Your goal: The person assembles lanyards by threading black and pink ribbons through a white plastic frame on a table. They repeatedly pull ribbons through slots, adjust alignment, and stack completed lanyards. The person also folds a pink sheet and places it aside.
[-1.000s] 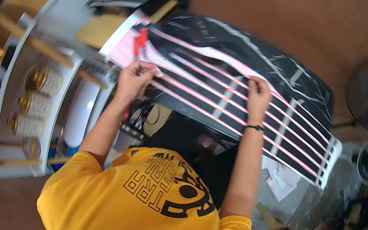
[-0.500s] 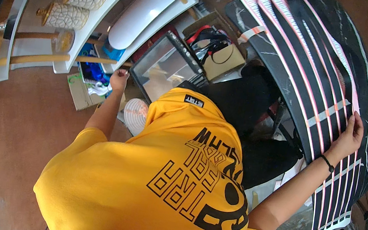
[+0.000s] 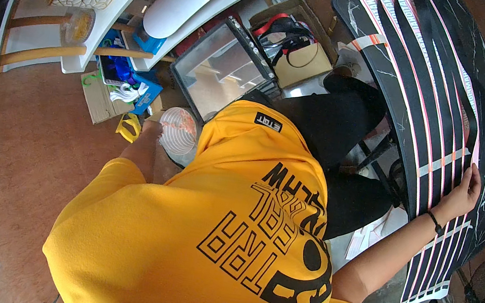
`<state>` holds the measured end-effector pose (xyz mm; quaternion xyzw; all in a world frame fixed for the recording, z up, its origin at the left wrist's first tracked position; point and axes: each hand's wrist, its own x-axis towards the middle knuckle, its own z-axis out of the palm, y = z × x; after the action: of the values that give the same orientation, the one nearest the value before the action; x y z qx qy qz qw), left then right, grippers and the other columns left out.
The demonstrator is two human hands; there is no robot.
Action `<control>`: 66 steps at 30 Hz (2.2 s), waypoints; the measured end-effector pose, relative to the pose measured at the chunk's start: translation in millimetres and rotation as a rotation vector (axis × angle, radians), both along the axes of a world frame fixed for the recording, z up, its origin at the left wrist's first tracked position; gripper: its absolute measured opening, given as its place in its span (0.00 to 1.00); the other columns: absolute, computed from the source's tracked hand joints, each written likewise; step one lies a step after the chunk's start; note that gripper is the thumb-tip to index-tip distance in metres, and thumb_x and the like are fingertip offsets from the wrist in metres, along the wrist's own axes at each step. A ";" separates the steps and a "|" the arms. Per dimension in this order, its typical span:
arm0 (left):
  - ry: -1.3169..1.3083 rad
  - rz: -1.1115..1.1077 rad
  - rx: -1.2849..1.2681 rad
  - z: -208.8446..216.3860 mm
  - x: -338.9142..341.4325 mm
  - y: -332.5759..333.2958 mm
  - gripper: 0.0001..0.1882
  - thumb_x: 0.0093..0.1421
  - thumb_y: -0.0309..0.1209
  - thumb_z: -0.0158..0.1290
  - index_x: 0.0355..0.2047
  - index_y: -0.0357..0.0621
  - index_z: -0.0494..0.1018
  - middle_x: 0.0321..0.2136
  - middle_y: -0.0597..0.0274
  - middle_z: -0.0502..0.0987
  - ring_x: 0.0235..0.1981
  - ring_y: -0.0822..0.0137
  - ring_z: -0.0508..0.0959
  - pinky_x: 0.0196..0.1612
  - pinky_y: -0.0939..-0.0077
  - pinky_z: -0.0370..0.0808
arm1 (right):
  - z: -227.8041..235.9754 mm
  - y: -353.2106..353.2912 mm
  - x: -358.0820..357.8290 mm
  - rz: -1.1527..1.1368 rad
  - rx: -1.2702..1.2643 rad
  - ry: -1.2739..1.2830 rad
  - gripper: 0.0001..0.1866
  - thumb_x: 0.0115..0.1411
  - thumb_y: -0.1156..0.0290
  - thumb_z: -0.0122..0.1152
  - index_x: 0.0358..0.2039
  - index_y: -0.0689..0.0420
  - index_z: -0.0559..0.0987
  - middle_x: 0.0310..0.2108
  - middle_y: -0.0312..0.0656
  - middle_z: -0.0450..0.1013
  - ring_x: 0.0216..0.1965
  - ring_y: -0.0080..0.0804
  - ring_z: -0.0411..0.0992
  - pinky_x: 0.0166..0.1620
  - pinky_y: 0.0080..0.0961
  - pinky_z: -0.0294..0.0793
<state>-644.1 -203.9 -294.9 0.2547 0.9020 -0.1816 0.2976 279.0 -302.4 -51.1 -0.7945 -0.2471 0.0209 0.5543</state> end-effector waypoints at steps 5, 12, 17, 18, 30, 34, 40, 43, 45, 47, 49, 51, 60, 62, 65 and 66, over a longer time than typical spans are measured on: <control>-0.016 0.182 0.092 1.5 11.1 -7.5 0.14 0.60 0.37 0.60 0.26 0.39 0.80 0.20 0.60 0.80 0.18 0.69 0.77 0.22 0.70 0.73 | -1.9 -1.2 1.9 0.016 0.008 -0.015 0.11 0.63 0.75 0.62 0.45 0.64 0.82 0.45 0.44 0.79 0.47 0.28 0.75 0.54 0.23 0.71; -0.055 0.305 0.042 0.6 11.3 -1.6 0.08 0.62 0.33 0.58 0.30 0.42 0.81 0.22 0.59 0.81 0.19 0.68 0.78 0.22 0.70 0.74 | -0.9 -0.8 0.1 0.032 0.012 -0.044 0.11 0.63 0.76 0.62 0.45 0.64 0.82 0.45 0.44 0.79 0.46 0.28 0.75 0.54 0.23 0.71; -0.109 0.408 0.067 -0.3 12.1 -6.6 0.05 0.62 0.30 0.58 0.34 0.43 0.81 0.21 0.60 0.81 0.18 0.69 0.78 0.23 0.71 0.75 | -2.3 -0.1 0.3 0.037 0.026 -0.051 0.11 0.63 0.76 0.62 0.45 0.65 0.82 0.45 0.44 0.79 0.46 0.27 0.75 0.53 0.23 0.71; -0.089 0.313 0.053 1.1 13.9 -6.6 0.05 0.62 0.29 0.58 0.34 0.42 0.81 0.21 0.60 0.81 0.18 0.69 0.78 0.22 0.71 0.75 | -2.4 -0.1 0.5 0.043 0.032 -0.045 0.11 0.63 0.76 0.62 0.45 0.65 0.82 0.45 0.44 0.79 0.46 0.27 0.75 0.53 0.22 0.71; -0.044 0.362 0.032 6.8 25.1 -10.0 0.05 0.60 0.27 0.58 0.32 0.37 0.79 0.20 0.57 0.81 0.18 0.66 0.79 0.20 0.68 0.77 | -4.3 -1.0 2.0 0.053 0.041 -0.029 0.10 0.63 0.76 0.62 0.44 0.65 0.82 0.44 0.43 0.79 0.45 0.26 0.75 0.53 0.22 0.72; -0.050 0.301 0.030 4.2 20.0 -9.3 0.06 0.59 0.27 0.60 0.34 0.36 0.79 0.21 0.56 0.81 0.18 0.65 0.80 0.20 0.69 0.77 | -4.6 -1.2 3.2 0.048 0.029 -0.031 0.10 0.63 0.77 0.62 0.44 0.65 0.82 0.43 0.43 0.79 0.45 0.26 0.75 0.53 0.22 0.72; 0.004 0.309 0.070 11.0 28.4 -6.6 0.12 0.54 0.26 0.64 0.38 0.36 0.78 0.21 0.56 0.81 0.20 0.65 0.81 0.21 0.68 0.78 | -5.4 -1.3 2.9 0.048 0.057 -0.006 0.11 0.63 0.77 0.62 0.45 0.66 0.81 0.44 0.44 0.79 0.45 0.27 0.75 0.52 0.21 0.72; 0.003 0.340 0.074 11.0 30.1 -7.9 0.12 0.56 0.27 0.63 0.40 0.37 0.78 0.21 0.55 0.81 0.20 0.65 0.82 0.21 0.67 0.79 | -5.3 -1.4 3.0 0.045 0.053 -0.010 0.11 0.63 0.77 0.63 0.45 0.66 0.81 0.43 0.44 0.79 0.45 0.27 0.74 0.52 0.21 0.72; -0.010 0.356 0.032 8.2 28.1 -7.8 0.11 0.59 0.28 0.60 0.41 0.37 0.78 0.22 0.55 0.81 0.20 0.64 0.82 0.21 0.66 0.79 | -4.8 -1.2 2.9 0.050 0.054 -0.014 0.11 0.63 0.77 0.63 0.45 0.66 0.81 0.43 0.44 0.79 0.45 0.27 0.74 0.52 0.21 0.72; -0.007 0.373 -0.022 4.7 25.0 -5.8 0.11 0.62 0.30 0.58 0.41 0.37 0.78 0.23 0.55 0.82 0.20 0.63 0.82 0.21 0.66 0.79 | -3.8 -0.5 2.0 0.053 0.058 -0.013 0.11 0.63 0.77 0.62 0.45 0.66 0.81 0.43 0.44 0.79 0.45 0.27 0.74 0.52 0.21 0.72; 0.015 0.357 -0.018 3.4 23.4 -4.1 0.12 0.64 0.32 0.55 0.43 0.37 0.77 0.24 0.55 0.82 0.21 0.63 0.82 0.21 0.66 0.79 | -2.5 -0.2 0.0 0.049 0.045 -0.015 0.11 0.63 0.77 0.62 0.45 0.66 0.82 0.43 0.44 0.79 0.45 0.27 0.74 0.52 0.21 0.71; 0.015 0.343 -0.014 5.2 24.6 -3.1 0.12 0.64 0.32 0.55 0.44 0.37 0.77 0.24 0.54 0.82 0.22 0.63 0.83 0.21 0.66 0.79 | -0.9 0.3 -2.4 0.040 0.033 -0.020 0.11 0.63 0.77 0.62 0.44 0.66 0.82 0.43 0.44 0.79 0.45 0.27 0.74 0.52 0.21 0.71; -0.001 0.311 0.002 17.8 39.0 -2.4 0.12 0.58 0.28 0.62 0.41 0.37 0.78 0.25 0.57 0.82 0.21 0.65 0.82 0.22 0.69 0.79 | 0.6 0.6 -4.1 0.054 0.027 -0.052 0.11 0.63 0.77 0.62 0.44 0.66 0.82 0.44 0.44 0.79 0.45 0.27 0.75 0.53 0.22 0.72; 0.001 0.281 -0.050 14.9 35.6 -0.8 0.11 0.58 0.28 0.62 0.40 0.37 0.78 0.26 0.57 0.82 0.21 0.65 0.82 0.22 0.69 0.79 | -0.1 0.3 -2.8 0.047 0.016 -0.065 0.10 0.63 0.77 0.62 0.44 0.66 0.82 0.44 0.44 0.79 0.45 0.27 0.75 0.53 0.21 0.72; -0.016 0.365 0.027 12.7 29.9 -1.6 0.09 0.59 0.26 0.60 0.40 0.37 0.78 0.25 0.57 0.82 0.20 0.65 0.81 0.21 0.69 0.78 | -1.2 -0.2 -1.6 0.047 0.025 -0.052 0.10 0.63 0.77 0.62 0.44 0.66 0.82 0.44 0.44 0.79 0.45 0.27 0.75 0.53 0.21 0.72; -0.030 0.346 0.022 12.9 29.2 -2.3 0.08 0.60 0.26 0.58 0.40 0.37 0.78 0.24 0.57 0.82 0.20 0.65 0.81 0.21 0.69 0.78 | -1.7 -0.1 -1.3 0.048 0.036 -0.035 0.10 0.63 0.77 0.62 0.44 0.66 0.82 0.44 0.44 0.79 0.45 0.27 0.75 0.53 0.21 0.72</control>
<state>-614.8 -206.2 -282.0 0.1019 0.9297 -0.1139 0.3350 277.7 -302.6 -52.8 -0.7785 -0.2760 0.0157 0.5634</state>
